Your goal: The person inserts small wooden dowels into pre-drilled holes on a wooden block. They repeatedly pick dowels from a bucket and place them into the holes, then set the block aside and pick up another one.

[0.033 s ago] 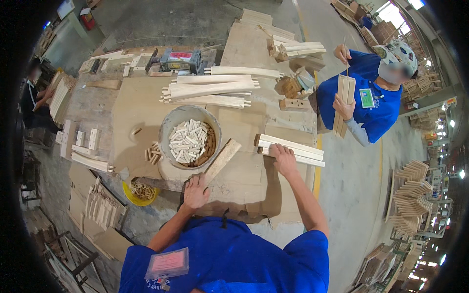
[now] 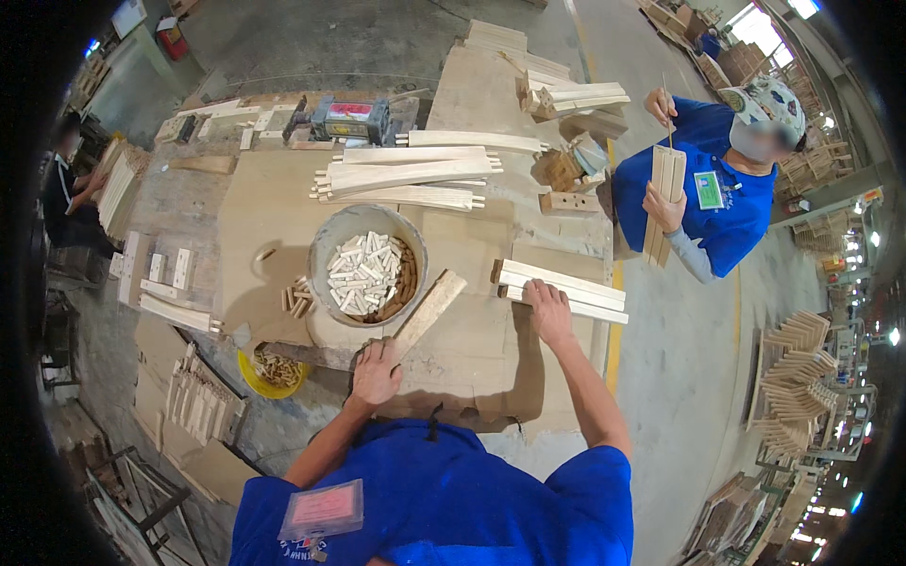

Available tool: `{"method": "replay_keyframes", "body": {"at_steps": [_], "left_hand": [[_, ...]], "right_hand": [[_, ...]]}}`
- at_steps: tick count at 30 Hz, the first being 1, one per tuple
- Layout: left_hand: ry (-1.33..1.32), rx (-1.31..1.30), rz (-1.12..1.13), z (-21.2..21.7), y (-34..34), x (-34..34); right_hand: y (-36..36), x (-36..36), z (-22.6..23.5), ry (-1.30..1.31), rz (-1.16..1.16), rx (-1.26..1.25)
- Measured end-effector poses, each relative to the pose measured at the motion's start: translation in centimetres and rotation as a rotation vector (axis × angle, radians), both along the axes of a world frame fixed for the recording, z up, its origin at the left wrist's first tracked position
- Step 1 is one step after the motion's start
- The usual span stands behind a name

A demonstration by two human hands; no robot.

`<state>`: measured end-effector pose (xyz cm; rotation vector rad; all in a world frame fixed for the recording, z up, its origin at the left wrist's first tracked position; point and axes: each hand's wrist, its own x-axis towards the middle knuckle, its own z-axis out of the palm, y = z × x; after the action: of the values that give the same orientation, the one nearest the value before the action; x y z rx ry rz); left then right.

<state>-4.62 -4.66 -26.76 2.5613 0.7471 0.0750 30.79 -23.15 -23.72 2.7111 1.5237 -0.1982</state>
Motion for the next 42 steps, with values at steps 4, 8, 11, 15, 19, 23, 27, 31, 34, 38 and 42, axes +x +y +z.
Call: {"method": "replay_keyframes", "body": {"at_steps": [4, 8, 11, 15, 19, 23, 27, 31, 34, 38, 42], "left_hand": [[-0.179, -0.133, -0.014, 3.0, 0.2, -2.2], [-0.52, -0.083, 0.009, 12.4, 2.5, -1.6], [-0.847, 0.001, 0.03, 13.5, 7.5, 1.0], [-0.38, 0.058, -0.297, 14.6, 15.1, 5.9], [0.278, -0.034, -0.451, 11.0, 17.2, 13.3], [0.524, -0.048, -0.51, 4.6, 16.7, 16.4], [0.674, -0.054, -0.463, 4.3, 14.2, 17.2], [0.687, -0.545, -0.134, 7.5, 13.0, 16.1], [0.594, -0.676, -0.283, 6.8, 15.4, 12.8], [0.413, -0.452, -0.361, 7.5, 15.0, 11.7], [0.206, -0.617, -0.14, 9.6, 16.7, 10.8]], "right_hand": [[-0.3, -0.4, -2.1, -0.192, -0.02, 0.186], [-0.2, -0.7, -2.9, -0.232, 0.002, 0.237], [-1.3, -0.8, -1.8, -0.072, -0.094, 0.031], [-0.7, -4.8, 5.1, 0.133, 0.002, 0.292], [-0.2, -9.6, 14.3, 0.301, -0.074, 0.692], [-1.2, -14.2, 14.3, 0.705, -0.335, 1.028], [-1.0, -16.0, 9.9, 0.927, -0.334, 1.232], [-0.2, -17.4, 8.0, 0.897, -0.384, 1.24], [3.0, -18.4, 10.2, 0.961, -0.455, 1.288], [4.1, -16.7, 10.1, 0.894, -0.255, 1.153], [5.0, -16.8, 10.7, 1.07, -0.222, 1.178]]}}
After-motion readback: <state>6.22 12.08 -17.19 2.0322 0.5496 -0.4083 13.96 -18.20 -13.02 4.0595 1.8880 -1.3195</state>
